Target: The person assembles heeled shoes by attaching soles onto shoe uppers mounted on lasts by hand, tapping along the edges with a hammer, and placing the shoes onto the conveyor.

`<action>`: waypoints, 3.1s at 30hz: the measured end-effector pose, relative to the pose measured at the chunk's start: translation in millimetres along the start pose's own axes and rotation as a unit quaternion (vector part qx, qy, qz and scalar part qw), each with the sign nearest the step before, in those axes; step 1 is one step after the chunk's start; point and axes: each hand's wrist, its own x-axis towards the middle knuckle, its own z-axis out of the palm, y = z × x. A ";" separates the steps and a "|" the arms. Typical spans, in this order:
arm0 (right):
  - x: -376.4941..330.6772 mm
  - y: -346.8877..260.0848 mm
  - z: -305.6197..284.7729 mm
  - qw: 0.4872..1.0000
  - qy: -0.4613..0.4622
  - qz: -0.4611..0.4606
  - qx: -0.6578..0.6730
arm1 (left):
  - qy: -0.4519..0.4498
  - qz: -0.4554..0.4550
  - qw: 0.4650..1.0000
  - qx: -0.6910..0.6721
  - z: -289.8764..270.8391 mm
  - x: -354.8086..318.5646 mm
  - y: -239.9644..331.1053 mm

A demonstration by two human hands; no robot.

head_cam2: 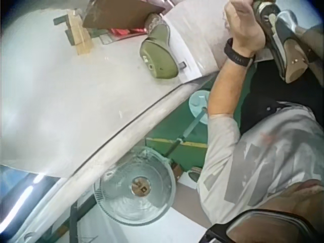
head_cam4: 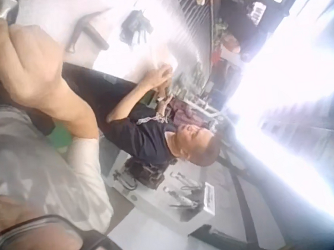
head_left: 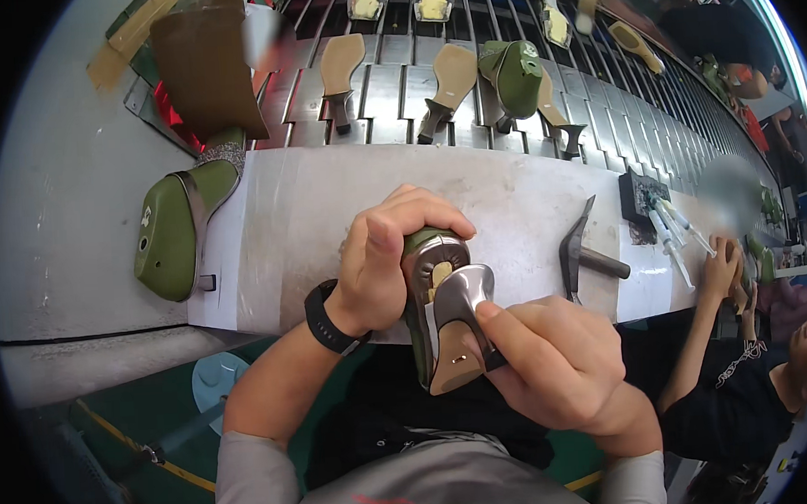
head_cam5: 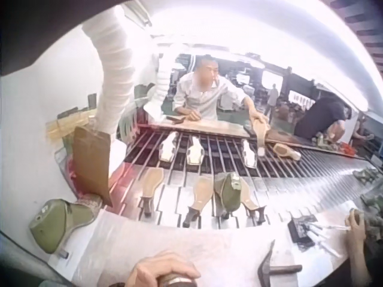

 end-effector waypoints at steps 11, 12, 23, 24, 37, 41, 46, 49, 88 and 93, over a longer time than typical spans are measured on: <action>-2.8 14.4 36.5 0.997 0.063 -0.037 -0.006 | -0.021 -0.016 0.999 0.030 -6.8 1.8 0.7; -2.9 14.7 37.6 0.997 0.064 -0.036 -0.007 | -0.023 -0.016 0.999 0.030 -7.2 1.8 0.9; 18.2 32.5 41.6 0.997 0.060 -0.033 -0.038 | 0.005 -0.040 0.999 0.029 -11.8 21.2 1.5; 23.2 39.2 39.9 0.998 0.051 -0.016 -0.037 | -0.009 -0.069 0.997 -0.018 -15.0 30.2 0.1; 26.7 69.2 46.3 0.839 -0.140 0.469 0.237 | -0.010 -0.132 0.988 -0.078 -13.0 52.3 -24.6; 28.4 66.1 60.1 0.841 -0.105 0.440 0.297 | -0.002 -0.136 0.985 -0.102 -11.3 49.7 -24.3; 18.5 60.8 73.0 0.882 -0.053 0.401 0.242 | 0.010 -0.136 0.989 -0.065 -12.5 51.9 -25.0; 15.8 51.4 74.5 0.913 -0.043 0.382 0.135 | 0.011 -0.144 0.989 -0.043 -15.4 51.6 -23.1; 29.2 26.0 34.4 0.837 -0.253 0.466 0.133 | 0.141 -0.084 0.986 0.021 0.5 45.7 -26.1; 22.1 37.6 63.8 0.829 -0.208 0.512 0.089 | 0.129 -0.060 0.989 0.040 -3.5 45.0 -27.0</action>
